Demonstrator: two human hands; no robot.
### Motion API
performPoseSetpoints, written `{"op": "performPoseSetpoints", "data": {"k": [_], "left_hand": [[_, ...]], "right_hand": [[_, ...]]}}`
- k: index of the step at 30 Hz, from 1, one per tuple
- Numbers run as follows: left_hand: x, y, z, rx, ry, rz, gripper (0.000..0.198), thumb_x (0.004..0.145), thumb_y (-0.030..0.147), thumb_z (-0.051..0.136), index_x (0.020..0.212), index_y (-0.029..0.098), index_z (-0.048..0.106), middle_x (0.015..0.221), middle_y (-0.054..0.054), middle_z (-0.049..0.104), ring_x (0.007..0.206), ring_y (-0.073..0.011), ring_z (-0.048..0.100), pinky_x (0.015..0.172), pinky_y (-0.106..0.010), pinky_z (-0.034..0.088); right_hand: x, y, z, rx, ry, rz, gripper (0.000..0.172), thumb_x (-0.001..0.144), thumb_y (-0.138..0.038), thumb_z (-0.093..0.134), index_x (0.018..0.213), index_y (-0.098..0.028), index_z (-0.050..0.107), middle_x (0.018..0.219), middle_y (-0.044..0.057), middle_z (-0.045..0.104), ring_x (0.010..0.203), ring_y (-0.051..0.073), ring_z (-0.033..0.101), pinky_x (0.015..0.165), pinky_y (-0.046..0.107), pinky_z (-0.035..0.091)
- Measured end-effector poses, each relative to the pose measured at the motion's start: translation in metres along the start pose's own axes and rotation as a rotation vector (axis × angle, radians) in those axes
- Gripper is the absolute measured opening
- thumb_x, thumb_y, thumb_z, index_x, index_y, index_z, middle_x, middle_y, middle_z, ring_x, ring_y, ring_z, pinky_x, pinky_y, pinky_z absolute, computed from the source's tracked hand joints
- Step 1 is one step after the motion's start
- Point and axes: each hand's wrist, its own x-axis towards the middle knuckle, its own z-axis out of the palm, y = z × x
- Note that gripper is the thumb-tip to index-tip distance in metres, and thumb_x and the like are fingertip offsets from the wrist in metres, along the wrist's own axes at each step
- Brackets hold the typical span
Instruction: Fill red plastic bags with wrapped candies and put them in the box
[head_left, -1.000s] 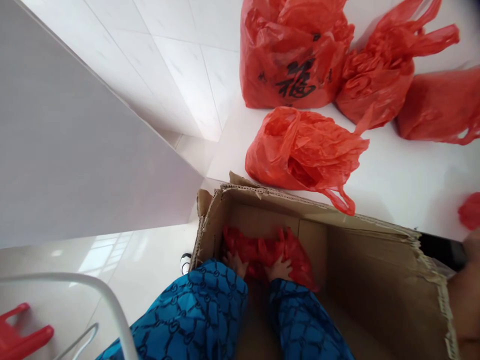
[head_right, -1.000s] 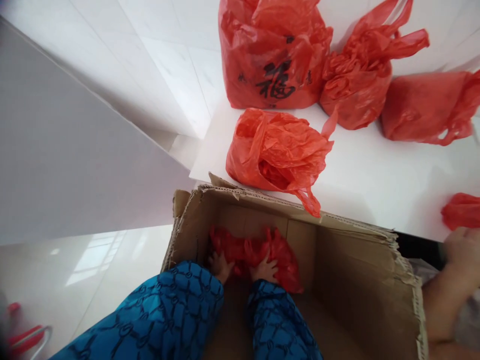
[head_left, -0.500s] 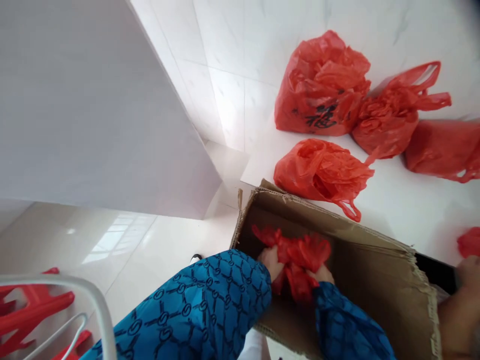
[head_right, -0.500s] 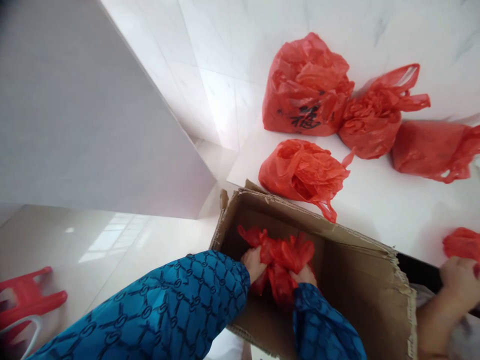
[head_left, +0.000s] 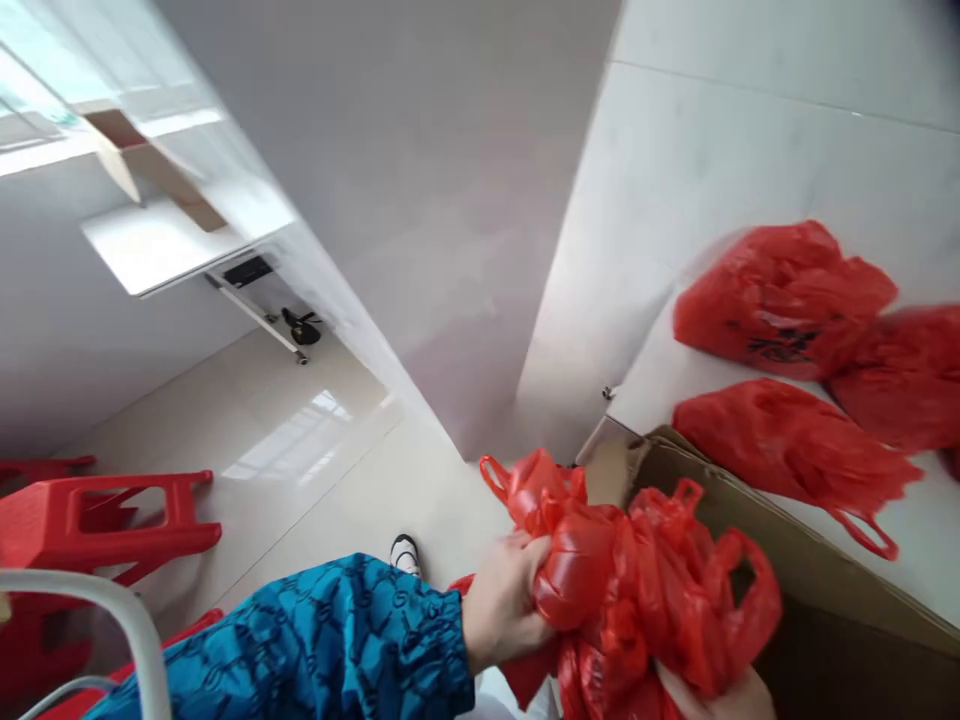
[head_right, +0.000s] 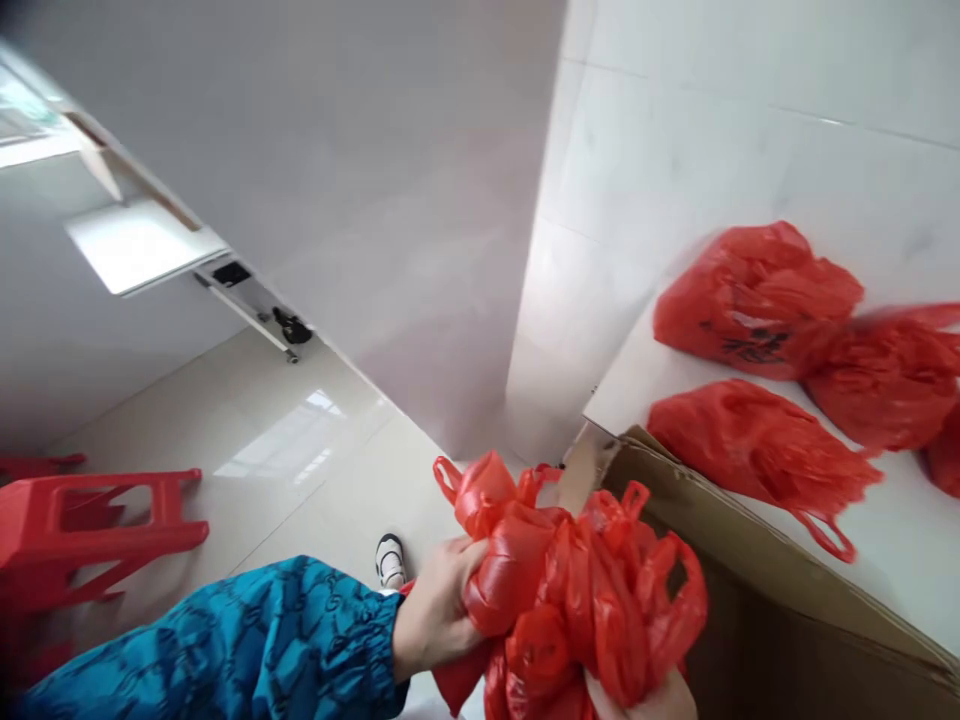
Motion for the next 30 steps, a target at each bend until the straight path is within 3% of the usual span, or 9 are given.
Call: {"op": "performPoseSetpoints", "data": {"k": [2, 4, 8, 12, 15, 18, 22, 30], "left_hand": [[-0.034, -0.027, -0.054, 0.013, 0.07, -0.037, 0.009, 0.076, 0.027, 0.058, 0.077, 0.022, 0.051, 0.071, -0.001, 0.065, 0.061, -0.0144, 0.055, 0.061, -0.025, 0.041], [-0.068, -0.056, -0.106, 0.035, 0.133, -0.09, 0.004, 0.079, 0.024, 0.055, 0.079, 0.021, 0.052, 0.075, -0.001, 0.066, 0.063, -0.0146, 0.056, 0.063, -0.025, 0.041], [-0.129, -0.11, -0.202, 0.075, 0.23, -0.182, 0.002, 0.079, 0.019, 0.053, 0.078, 0.021, 0.052, 0.074, 0.0, 0.066, 0.063, -0.0142, 0.055, 0.064, -0.024, 0.041], [-0.174, -0.152, -0.282, 0.094, 0.35, -0.255, 0.002, 0.081, 0.02, 0.052, 0.08, 0.02, 0.054, 0.076, -0.001, 0.068, 0.064, -0.0149, 0.056, 0.064, -0.025, 0.042], [-0.194, -0.178, -0.333, 0.095, 0.441, -0.296, 0.005, 0.083, 0.02, 0.05, 0.081, 0.02, 0.055, 0.076, -0.001, 0.068, 0.065, -0.0153, 0.055, 0.065, -0.025, 0.042], [-0.202, -0.206, -0.383, 0.094, 0.501, -0.324, 0.006, 0.082, 0.019, 0.049, 0.081, 0.02, 0.055, 0.077, -0.001, 0.068, 0.066, -0.0156, 0.056, 0.066, -0.025, 0.043], [-0.194, -0.249, -0.459, 0.115, 0.54, -0.353, 0.009, 0.08, 0.018, 0.048, 0.082, 0.02, 0.056, 0.078, -0.002, 0.068, 0.068, -0.017, 0.059, 0.067, -0.025, 0.043], [-0.126, -0.328, -0.635, 0.188, 0.559, -0.374, 0.007, 0.078, 0.017, 0.049, 0.079, 0.02, 0.056, 0.077, -0.002, 0.068, 0.066, -0.0178, 0.06, 0.065, -0.026, 0.043]], "right_hand": [[0.014, -0.069, 0.045, 0.091, -0.046, 0.031, 0.031, 0.076, -0.051, 0.063, 0.082, -0.024, 0.077, 0.082, 0.012, 0.079, 0.078, 0.041, 0.076, 0.06, 0.052, 0.064], [0.024, -0.138, 0.088, 0.173, -0.135, 0.001, 0.033, 0.077, -0.049, 0.063, 0.09, -0.023, 0.078, 0.092, 0.014, 0.08, 0.086, 0.041, 0.076, 0.069, 0.053, 0.065], [0.039, -0.266, 0.164, 0.295, -0.175, -0.094, 0.033, 0.076, -0.042, 0.064, 0.097, -0.02, 0.078, 0.096, 0.015, 0.078, 0.091, 0.043, 0.075, 0.076, 0.059, 0.064], [0.06, -0.372, 0.222, 0.381, -0.281, -0.242, 0.03, 0.077, -0.035, 0.063, 0.1, -0.02, 0.077, 0.099, 0.014, 0.078, 0.095, 0.041, 0.074, 0.078, 0.058, 0.063], [0.082, -0.44, 0.257, 0.438, -0.354, -0.318, 0.031, 0.078, -0.031, 0.062, 0.104, -0.02, 0.076, 0.101, 0.013, 0.078, 0.094, 0.038, 0.075, 0.078, 0.052, 0.064], [0.109, -0.497, 0.294, 0.483, -0.416, -0.377, 0.029, 0.078, -0.028, 0.062, 0.103, -0.021, 0.076, 0.101, 0.011, 0.078, 0.096, 0.035, 0.074, 0.084, 0.048, 0.062], [0.151, -0.565, 0.351, 0.511, -0.458, -0.419, 0.03, 0.076, -0.025, 0.063, 0.103, -0.023, 0.075, 0.101, 0.008, 0.078, 0.101, 0.034, 0.073, 0.091, 0.049, 0.059], [0.266, -0.701, 0.457, 0.551, -0.464, -0.434, 0.027, 0.076, -0.025, 0.06, 0.099, -0.022, 0.073, 0.098, 0.009, 0.079, 0.092, 0.035, 0.075, 0.08, 0.047, 0.063]]}}
